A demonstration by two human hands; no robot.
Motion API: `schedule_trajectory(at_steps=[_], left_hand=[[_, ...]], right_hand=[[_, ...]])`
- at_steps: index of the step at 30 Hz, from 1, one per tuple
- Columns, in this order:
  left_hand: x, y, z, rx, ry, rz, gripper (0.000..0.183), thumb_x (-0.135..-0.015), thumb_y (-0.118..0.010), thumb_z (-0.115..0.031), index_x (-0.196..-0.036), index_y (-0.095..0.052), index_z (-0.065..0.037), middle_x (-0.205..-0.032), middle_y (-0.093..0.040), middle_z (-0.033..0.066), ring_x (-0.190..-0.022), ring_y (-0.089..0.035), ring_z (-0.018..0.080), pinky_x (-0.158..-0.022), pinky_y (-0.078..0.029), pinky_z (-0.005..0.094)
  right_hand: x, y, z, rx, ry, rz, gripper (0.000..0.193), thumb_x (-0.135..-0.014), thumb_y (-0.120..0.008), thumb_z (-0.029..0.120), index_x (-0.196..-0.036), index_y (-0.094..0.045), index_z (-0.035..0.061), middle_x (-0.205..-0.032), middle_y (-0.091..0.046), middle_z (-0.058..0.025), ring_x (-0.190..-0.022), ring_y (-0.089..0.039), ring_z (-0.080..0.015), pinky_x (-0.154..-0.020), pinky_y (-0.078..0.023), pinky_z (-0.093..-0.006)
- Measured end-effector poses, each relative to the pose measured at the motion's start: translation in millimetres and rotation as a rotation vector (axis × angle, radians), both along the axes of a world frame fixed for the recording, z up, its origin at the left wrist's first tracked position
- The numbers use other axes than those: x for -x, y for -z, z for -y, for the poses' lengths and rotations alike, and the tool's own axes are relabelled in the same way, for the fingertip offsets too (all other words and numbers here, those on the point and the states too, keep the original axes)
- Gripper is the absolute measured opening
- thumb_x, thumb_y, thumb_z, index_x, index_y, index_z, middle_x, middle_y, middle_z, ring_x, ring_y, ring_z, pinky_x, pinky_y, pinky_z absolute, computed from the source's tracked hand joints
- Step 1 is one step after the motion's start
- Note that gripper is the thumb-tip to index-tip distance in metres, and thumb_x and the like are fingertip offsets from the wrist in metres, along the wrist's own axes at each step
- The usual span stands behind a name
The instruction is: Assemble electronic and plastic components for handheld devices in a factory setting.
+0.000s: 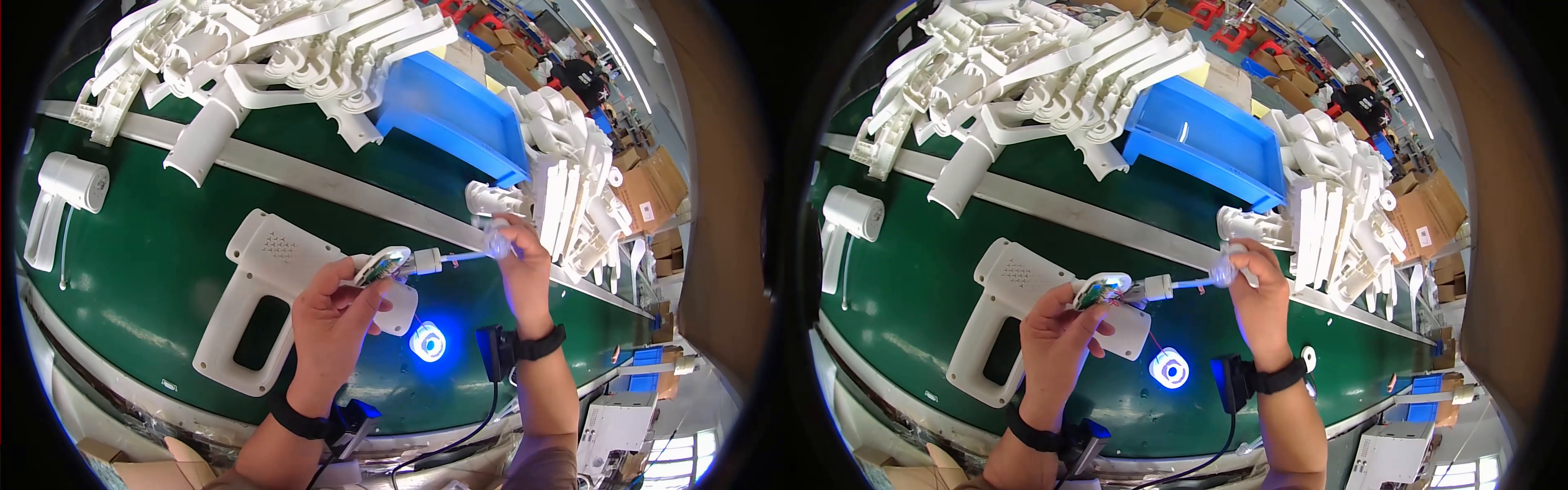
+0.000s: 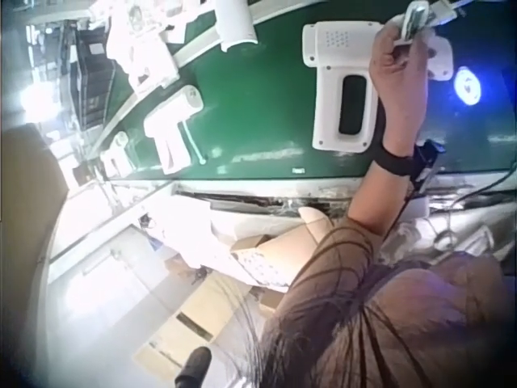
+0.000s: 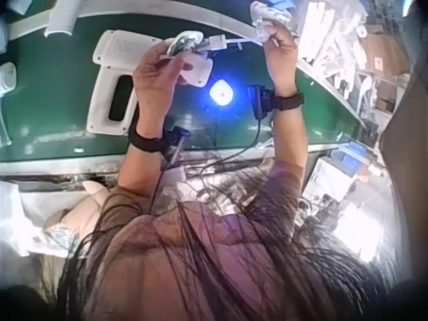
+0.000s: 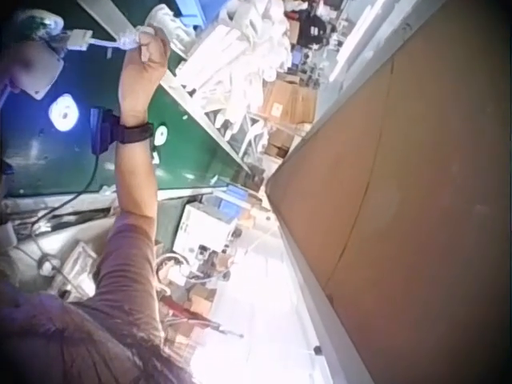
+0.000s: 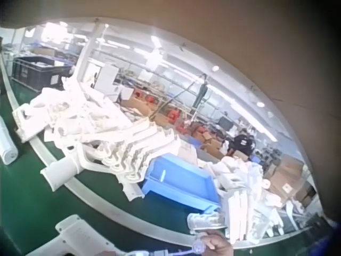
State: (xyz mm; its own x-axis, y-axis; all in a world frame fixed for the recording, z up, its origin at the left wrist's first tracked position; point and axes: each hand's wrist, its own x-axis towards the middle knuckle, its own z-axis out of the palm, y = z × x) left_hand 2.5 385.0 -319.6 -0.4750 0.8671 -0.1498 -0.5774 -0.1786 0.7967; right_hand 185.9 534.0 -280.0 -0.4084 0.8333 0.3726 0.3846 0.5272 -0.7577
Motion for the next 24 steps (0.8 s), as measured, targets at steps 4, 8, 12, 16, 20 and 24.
schedule_trajectory(at_steps=[4, 8, 12, 16, 20, 24], left_hand=[[3, -1, 2, 0.004, 0.000, -0.028, 0.027, -0.081, -0.065, -0.007, -0.106, -0.057, 0.001, -0.081, -0.066, 0.0057, -0.069, -0.063, 0.0086, -0.049, -0.045, 0.0171], [2, -5, 1, 0.032, 0.013, -0.063, 0.025, -0.081, -0.064, -0.007, -0.104, -0.058, 0.002, -0.081, -0.066, 0.0056, -0.067, -0.063, 0.0082, -0.048, -0.045, 0.0164], [1, -3, -2, 0.036, 0.008, -0.052, 0.025, -0.080, -0.065, -0.004, -0.103, -0.057, 0.002, -0.082, -0.065, 0.0088, -0.065, -0.063, 0.0111, -0.044, -0.045, 0.0182], [1, 11, -4, 0.060, -0.062, -0.008, 0.027, -0.080, -0.063, -0.002, -0.106, -0.056, -0.002, -0.080, -0.064, 0.0095, -0.061, -0.062, 0.0118, -0.039, -0.046, 0.0198], [5, -3, -3, 0.071, -0.068, -0.111, 0.025, -0.081, -0.063, -0.005, -0.105, -0.056, 0.001, -0.079, -0.064, 0.0063, -0.060, -0.061, 0.0080, -0.039, -0.043, 0.0172], [1, 0, -6, 0.048, -0.061, -0.103, 0.023, -0.082, -0.063, -0.007, -0.103, -0.057, 0.000, -0.081, -0.064, 0.0053, -0.061, -0.060, 0.0076, -0.040, -0.043, 0.0170]], right_hand=[[12, 9, -17, 0.198, -0.040, -0.154, 0.023, -0.076, -0.052, -0.010, -0.093, -0.062, 0.0013, -0.107, -0.058, -0.0070, -0.095, -0.056, -0.0148, -0.082, -0.044, -0.0258], [4, 29, -40, 0.234, 0.059, -0.025, 0.028, -0.076, -0.056, -0.002, -0.103, -0.061, 0.0007, -0.110, -0.058, -0.0075, -0.095, -0.055, -0.0141, -0.082, -0.044, -0.0258], [-5, 17, -36, 0.222, 0.125, 0.123, 0.042, -0.075, -0.059, 0.004, -0.116, -0.055, 0.0007, -0.116, -0.056, -0.0114, -0.101, -0.055, -0.0187, -0.084, -0.045, -0.0277], [-54, -24, -25, 0.238, 0.156, 0.439, 0.039, -0.077, -0.062, 0.013, -0.114, -0.055, 0.0000, -0.107, -0.059, -0.0137, -0.098, -0.058, -0.0220, -0.083, -0.046, -0.0296], [-157, -52, -7, 0.447, 0.214, 0.884, 0.022, -0.081, -0.057, 0.021, -0.088, -0.059, -0.0001, -0.075, -0.061, -0.0074, -0.068, -0.057, -0.0145, -0.062, -0.045, -0.0281], [-247, -35, 46, 0.913, 0.516, 0.891, 0.014, -0.078, -0.058, 0.015, -0.076, -0.061, 0.0017, -0.063, -0.060, -0.0062, -0.054, -0.057, -0.0125, -0.048, -0.047, -0.0255]])
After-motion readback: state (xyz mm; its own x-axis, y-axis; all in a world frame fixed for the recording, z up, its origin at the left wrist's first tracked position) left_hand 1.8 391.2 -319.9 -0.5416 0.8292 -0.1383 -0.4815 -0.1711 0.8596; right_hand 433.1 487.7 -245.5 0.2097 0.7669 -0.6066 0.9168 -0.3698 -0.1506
